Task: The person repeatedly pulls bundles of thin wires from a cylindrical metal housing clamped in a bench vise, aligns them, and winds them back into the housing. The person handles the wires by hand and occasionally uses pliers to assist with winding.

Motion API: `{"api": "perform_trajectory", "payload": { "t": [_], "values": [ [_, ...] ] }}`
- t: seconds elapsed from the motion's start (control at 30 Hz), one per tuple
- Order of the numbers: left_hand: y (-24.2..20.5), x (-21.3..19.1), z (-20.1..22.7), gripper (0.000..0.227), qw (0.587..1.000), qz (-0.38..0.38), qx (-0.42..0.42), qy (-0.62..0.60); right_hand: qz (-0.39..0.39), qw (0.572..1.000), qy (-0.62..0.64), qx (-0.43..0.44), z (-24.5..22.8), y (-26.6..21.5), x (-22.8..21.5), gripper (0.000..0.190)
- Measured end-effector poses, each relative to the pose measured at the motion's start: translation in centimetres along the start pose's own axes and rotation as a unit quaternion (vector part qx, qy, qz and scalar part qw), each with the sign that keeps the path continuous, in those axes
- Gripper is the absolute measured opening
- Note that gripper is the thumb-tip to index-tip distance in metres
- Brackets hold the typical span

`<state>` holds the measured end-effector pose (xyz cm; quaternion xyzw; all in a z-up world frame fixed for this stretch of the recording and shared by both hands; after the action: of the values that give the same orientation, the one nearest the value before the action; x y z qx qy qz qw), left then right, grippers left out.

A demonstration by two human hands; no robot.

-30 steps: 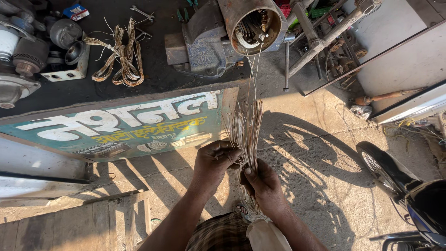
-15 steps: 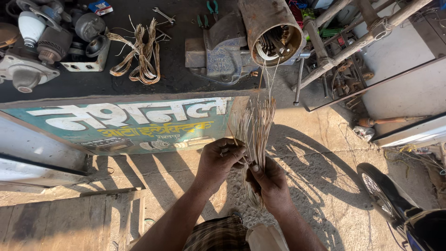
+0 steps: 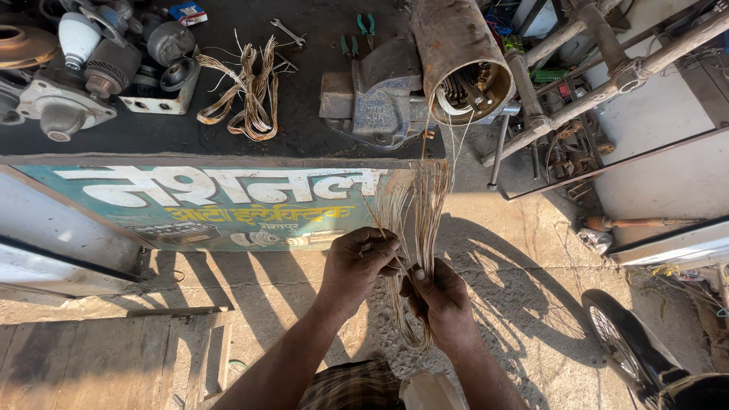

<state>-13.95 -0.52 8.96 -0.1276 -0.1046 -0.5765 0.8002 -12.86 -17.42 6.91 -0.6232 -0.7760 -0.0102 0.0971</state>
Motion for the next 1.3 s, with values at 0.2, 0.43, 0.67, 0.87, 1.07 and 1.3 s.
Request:
{"api": "perform_trajectory", "payload": {
  "t": [0.2, 0.43, 0.67, 0.87, 1.07, 1.3],
  "values": [
    [0.6, -0.9, -0.4, 0.019, 0.999, 0.026, -0.01, -0.032, 0.013, 1.0, 0.019, -0.019, -0.2, 0.4, 0.1, 0.023],
    [0.3, -1.4, -1.0, 0.019, 0.989, 0.022, -0.048, -0.136, 0.024, 0.999, 0.018, -0.027, -1.2, 0.5, 0.4, 0.025],
    [1.2, -0.2, -1.1, 0.027, 0.993, 0.0, -0.026, -0.116, 0.017, 0.999, -0.02, -0.02, -0.6, 0.4, 0.7, 0.024],
    [2.0, 0.1, -1.3, 0.03, 0.991, 0.008, -0.025, -0.134, 0.01, 0.999, -0.004, -0.034, -0.4, 0.6, 0.8, 0.024],
    [1.6, 0.4, -0.1, 0.032, 0.983, -0.031, -0.049, -0.174, 0.019, 1.0, -0.004, -0.019, -0.1, 0.5, 0.4, 0.023],
    [2.0, 1.2, 1.1, 0.024, 0.993, -0.008, -0.034, -0.116, 0.01, 1.0, 0.0, -0.011, -0.1, 0.4, 0.8, 0.024]
  ]
}}
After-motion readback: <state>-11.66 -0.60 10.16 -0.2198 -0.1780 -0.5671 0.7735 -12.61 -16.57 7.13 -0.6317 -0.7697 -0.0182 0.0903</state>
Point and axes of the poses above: each hand's wrist, its own y-axis towards the middle knuckle, its own x-axis out of the palm, z = x × y, the point moved 8 cm from there along y, towards the middle knuckle, and after that the axes turned 10 degrees about z, right-handed, at the moved point
